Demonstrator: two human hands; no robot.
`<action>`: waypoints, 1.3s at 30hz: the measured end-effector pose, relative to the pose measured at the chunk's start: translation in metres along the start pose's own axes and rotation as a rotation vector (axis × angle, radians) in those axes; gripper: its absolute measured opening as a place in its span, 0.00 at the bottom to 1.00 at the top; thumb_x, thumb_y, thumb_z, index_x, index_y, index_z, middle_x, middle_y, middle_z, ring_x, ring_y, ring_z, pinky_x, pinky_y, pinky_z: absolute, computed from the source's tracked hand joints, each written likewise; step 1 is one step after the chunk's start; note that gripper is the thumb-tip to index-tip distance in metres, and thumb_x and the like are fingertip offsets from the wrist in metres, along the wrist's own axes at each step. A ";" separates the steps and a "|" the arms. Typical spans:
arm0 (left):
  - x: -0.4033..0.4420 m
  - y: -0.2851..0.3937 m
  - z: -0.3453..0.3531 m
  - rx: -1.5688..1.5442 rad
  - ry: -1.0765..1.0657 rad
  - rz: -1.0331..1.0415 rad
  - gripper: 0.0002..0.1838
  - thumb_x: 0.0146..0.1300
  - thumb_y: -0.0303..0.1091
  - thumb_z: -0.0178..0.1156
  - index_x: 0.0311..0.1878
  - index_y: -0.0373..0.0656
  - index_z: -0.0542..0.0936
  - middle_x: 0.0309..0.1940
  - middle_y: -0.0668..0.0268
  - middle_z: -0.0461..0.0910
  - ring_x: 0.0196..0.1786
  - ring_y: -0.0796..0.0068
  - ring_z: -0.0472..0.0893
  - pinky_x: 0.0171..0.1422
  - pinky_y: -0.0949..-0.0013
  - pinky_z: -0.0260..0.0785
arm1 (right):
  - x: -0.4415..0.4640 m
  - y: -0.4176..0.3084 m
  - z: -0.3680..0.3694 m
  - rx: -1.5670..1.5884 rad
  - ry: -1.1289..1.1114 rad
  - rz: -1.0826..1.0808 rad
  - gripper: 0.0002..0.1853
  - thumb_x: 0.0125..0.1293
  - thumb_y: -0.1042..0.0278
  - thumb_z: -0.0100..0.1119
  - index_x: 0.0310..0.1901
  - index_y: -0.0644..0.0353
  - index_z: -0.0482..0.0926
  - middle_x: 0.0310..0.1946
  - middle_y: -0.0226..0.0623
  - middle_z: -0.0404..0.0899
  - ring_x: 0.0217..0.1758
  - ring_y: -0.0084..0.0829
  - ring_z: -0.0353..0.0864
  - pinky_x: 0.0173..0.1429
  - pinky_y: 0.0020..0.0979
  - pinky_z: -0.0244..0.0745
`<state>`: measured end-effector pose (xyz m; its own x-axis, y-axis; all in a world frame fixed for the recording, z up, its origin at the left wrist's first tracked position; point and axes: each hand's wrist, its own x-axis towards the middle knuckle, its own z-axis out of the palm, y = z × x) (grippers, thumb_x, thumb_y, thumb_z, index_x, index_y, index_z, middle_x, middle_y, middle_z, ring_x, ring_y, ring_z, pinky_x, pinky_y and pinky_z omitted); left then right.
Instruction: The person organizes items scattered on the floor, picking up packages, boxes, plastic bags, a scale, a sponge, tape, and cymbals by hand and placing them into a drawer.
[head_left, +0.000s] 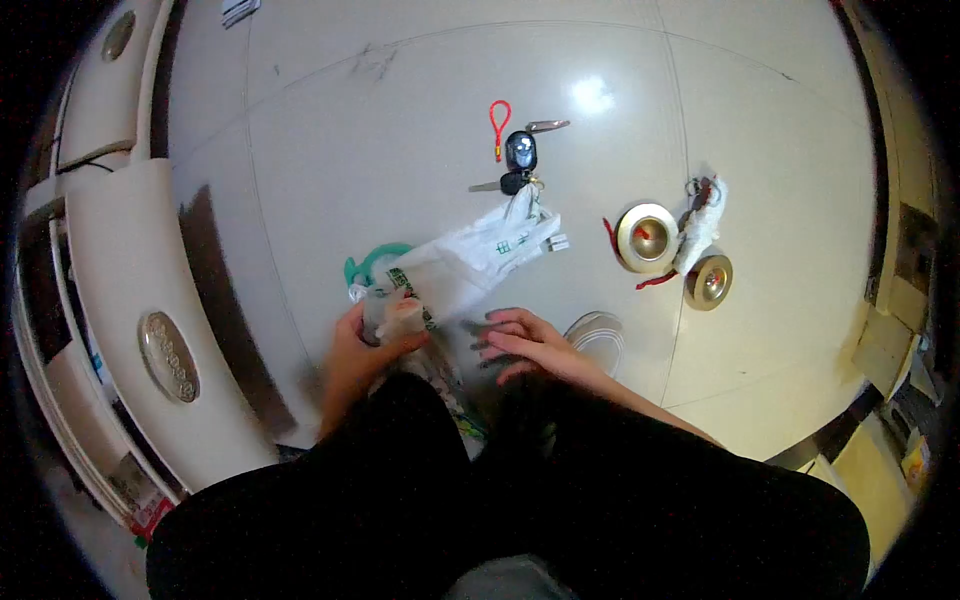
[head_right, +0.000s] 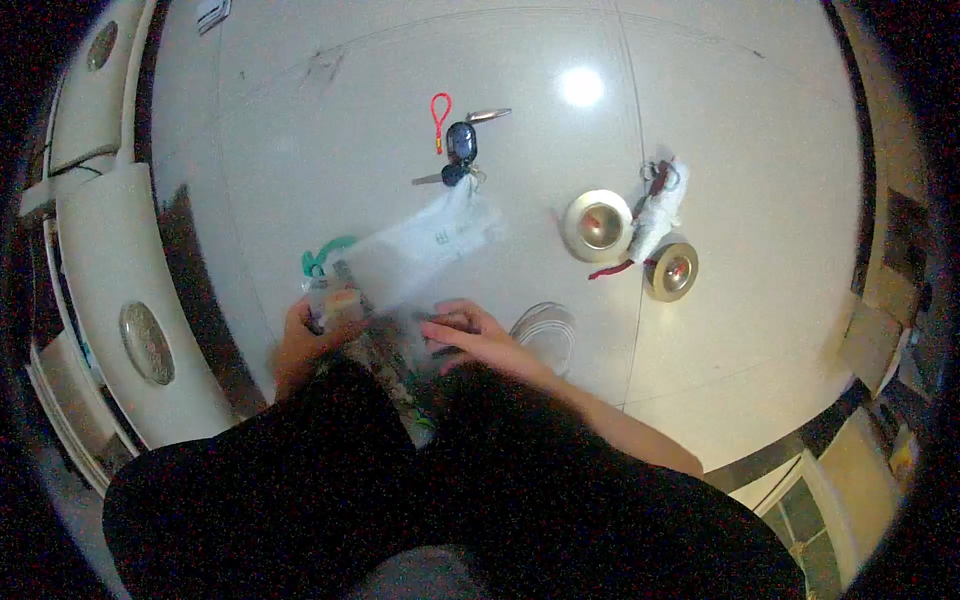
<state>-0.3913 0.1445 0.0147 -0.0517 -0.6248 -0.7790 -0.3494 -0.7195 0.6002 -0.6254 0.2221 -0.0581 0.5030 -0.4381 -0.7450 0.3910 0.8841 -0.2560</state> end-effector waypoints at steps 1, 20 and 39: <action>-0.001 -0.005 0.001 0.003 0.014 0.008 0.28 0.43 0.28 0.76 0.50 0.37 0.77 0.43 0.62 0.82 0.44 0.73 0.81 0.51 0.69 0.74 | 0.014 0.008 -0.003 0.112 -0.054 -0.024 0.22 0.66 0.65 0.59 0.58 0.61 0.65 0.49 0.43 0.76 0.55 0.32 0.76 0.52 0.35 0.77; 0.014 -0.016 0.010 0.020 -0.099 -0.003 0.43 0.39 0.33 0.78 0.61 0.33 0.69 0.52 0.56 0.76 0.53 0.65 0.78 0.59 0.64 0.71 | 0.077 0.007 -0.007 -0.514 0.368 -0.661 0.17 0.66 0.79 0.51 0.56 0.63 0.73 0.43 0.32 0.78 0.39 0.19 0.75 0.42 0.21 0.72; -0.011 -0.043 -0.009 -0.371 -0.069 0.089 0.36 0.44 0.33 0.75 0.59 0.40 0.72 0.49 0.64 0.78 0.52 0.69 0.77 0.59 0.66 0.68 | 0.085 -0.044 0.030 -0.280 0.184 -0.547 0.12 0.65 0.66 0.55 0.48 0.62 0.77 0.42 0.30 0.77 0.45 0.23 0.74 0.52 0.27 0.69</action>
<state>-0.3678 0.1797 -0.0004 -0.1337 -0.6768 -0.7240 0.0204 -0.7322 0.6807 -0.5769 0.1412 -0.0921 0.1379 -0.8249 -0.5482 0.3253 0.5605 -0.7616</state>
